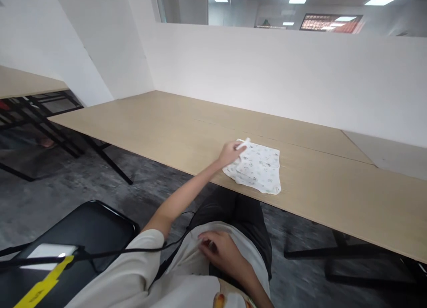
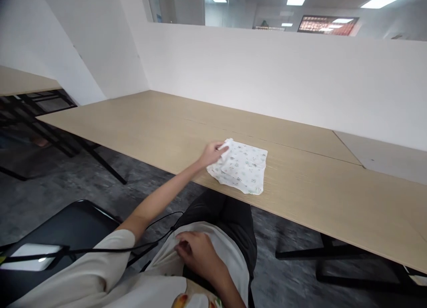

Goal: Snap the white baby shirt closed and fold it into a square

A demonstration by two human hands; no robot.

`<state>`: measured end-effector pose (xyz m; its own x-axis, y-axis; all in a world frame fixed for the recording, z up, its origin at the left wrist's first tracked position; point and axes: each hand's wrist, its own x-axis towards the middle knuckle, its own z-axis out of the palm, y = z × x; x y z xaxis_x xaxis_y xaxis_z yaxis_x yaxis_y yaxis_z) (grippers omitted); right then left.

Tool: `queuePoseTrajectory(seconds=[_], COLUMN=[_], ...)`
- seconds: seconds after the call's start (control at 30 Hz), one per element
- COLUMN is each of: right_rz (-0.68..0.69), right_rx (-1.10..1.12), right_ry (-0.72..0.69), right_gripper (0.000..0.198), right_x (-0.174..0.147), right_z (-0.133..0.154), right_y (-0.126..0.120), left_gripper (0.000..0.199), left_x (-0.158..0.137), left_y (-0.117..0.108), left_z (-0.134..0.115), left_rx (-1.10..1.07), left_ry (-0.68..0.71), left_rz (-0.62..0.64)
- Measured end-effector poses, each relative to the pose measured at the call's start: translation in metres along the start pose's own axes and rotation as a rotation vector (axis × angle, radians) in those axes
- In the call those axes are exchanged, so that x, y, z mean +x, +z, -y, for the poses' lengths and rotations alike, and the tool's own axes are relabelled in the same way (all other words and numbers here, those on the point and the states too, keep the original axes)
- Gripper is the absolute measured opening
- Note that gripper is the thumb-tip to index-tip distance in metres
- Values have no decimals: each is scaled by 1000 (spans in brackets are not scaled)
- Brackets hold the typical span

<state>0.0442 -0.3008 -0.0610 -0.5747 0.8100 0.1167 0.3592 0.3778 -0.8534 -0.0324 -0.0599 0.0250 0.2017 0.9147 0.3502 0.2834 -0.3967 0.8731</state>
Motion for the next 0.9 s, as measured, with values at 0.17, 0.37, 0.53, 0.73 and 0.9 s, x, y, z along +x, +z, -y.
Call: queuePoseTrajectory(seconds=[0.17,0.37,0.53,0.73,0.9], right_rz=[-86,-566,-824,-614,-674], right_rx=[-17,-195,-691,-727,-569], right_ry=[5,8,-1,-128,-100], right_gripper=[20,24,33,27,27], right_x=[-3,-19,-22,-9,-22], right_z=[-5,-30,-74,-103,-83], right_y=[-7,-67,-165,-204,-198], left_gripper=[47,35,32,22,25], left_x=[-28,-57,-63,-53,-63], left_y=[53,-8,-55,-48,-46], left_z=[-7,29,58,61,41], left_rx=[246,303,425,553,626], left_ry=[294,408,406,462,537], left_rz=[469,248,248,272,285])
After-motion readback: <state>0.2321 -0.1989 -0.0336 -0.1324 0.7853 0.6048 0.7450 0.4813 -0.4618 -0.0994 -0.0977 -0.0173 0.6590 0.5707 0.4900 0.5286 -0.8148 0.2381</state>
